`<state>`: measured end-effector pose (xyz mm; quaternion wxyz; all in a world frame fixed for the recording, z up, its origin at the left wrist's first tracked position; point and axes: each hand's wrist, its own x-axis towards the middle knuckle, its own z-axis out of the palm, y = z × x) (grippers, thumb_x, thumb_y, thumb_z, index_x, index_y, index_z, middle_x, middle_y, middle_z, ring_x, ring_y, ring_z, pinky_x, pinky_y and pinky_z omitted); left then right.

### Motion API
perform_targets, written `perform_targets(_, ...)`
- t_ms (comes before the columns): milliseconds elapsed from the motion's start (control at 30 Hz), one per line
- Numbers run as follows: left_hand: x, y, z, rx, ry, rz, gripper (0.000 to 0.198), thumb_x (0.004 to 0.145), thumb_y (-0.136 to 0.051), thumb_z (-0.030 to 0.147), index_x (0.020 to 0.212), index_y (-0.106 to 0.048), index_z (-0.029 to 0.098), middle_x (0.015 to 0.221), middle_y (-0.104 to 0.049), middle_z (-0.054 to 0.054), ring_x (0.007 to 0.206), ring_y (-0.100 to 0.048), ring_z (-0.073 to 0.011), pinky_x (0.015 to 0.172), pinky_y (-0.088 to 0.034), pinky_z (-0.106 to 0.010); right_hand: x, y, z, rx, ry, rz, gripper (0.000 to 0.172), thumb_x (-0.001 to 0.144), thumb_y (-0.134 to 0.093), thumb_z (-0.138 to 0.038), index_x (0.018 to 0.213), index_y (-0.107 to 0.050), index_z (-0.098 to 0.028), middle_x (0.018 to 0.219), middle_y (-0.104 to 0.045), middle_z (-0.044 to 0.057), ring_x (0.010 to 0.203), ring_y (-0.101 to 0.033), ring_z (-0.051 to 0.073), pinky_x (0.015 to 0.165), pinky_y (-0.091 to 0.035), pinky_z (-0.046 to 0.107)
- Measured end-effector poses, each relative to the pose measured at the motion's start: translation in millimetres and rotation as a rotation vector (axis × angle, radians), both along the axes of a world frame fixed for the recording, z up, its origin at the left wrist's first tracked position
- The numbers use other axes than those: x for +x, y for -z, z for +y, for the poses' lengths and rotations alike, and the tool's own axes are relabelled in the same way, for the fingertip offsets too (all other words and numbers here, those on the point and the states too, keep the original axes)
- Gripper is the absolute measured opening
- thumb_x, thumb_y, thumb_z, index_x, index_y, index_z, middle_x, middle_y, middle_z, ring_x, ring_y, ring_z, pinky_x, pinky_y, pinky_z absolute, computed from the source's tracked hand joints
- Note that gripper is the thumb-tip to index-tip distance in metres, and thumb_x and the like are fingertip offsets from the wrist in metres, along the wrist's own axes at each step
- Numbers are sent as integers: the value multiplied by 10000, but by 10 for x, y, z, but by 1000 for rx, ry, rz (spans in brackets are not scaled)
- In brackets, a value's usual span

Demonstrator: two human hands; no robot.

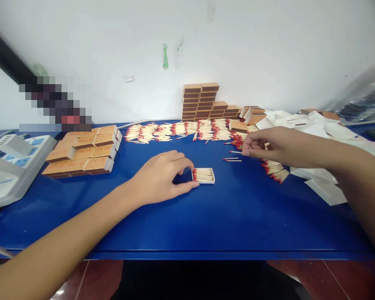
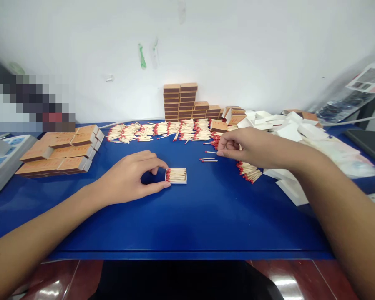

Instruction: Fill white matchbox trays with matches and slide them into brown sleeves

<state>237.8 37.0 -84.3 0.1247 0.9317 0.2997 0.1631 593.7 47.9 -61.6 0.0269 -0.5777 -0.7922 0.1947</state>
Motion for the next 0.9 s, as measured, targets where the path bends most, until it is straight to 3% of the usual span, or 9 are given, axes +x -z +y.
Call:
perform_targets(233,5,-2,0,8,7,-6,253,1011,-779,421,1113,-761,190,892,-677,-17,847,-639,-201,768,-477,-330,-120,64,3,81,-36,48,527,995,-541,-754,946,-691,-251,773,-667,42,666,-570,201,644,-404,347)
perform_targets(433,8,-3,-5,-7,0,3,261,1010,-778,429,1120,-761,193,906,-677,-19,852,-636,-203,764,-476,-333,-119,69,-36,-26,-88,70,468,975,-629,-734,962,-738,-279,762,-661,36,637,-559,204,600,-384,343)
perform_targets(567,14,-16,-5,-6,7,2,283,987,-802,421,1139,-758,186,909,-673,-19,861,-634,-205,776,-479,-335,-149,101,-39,19,-94,25,479,1017,-564,-706,904,-710,-264,752,-659,40,640,-546,199,605,-380,341)
perform_targets(900,64,12,-3,-12,8,-21,271,985,-797,402,1135,-754,180,889,-653,-7,848,-623,-199,778,-473,-334,-561,62,-293,157,-180,209,372,1058,-564,-576,944,-706,-251,772,-667,21,676,-576,190,630,-378,328)
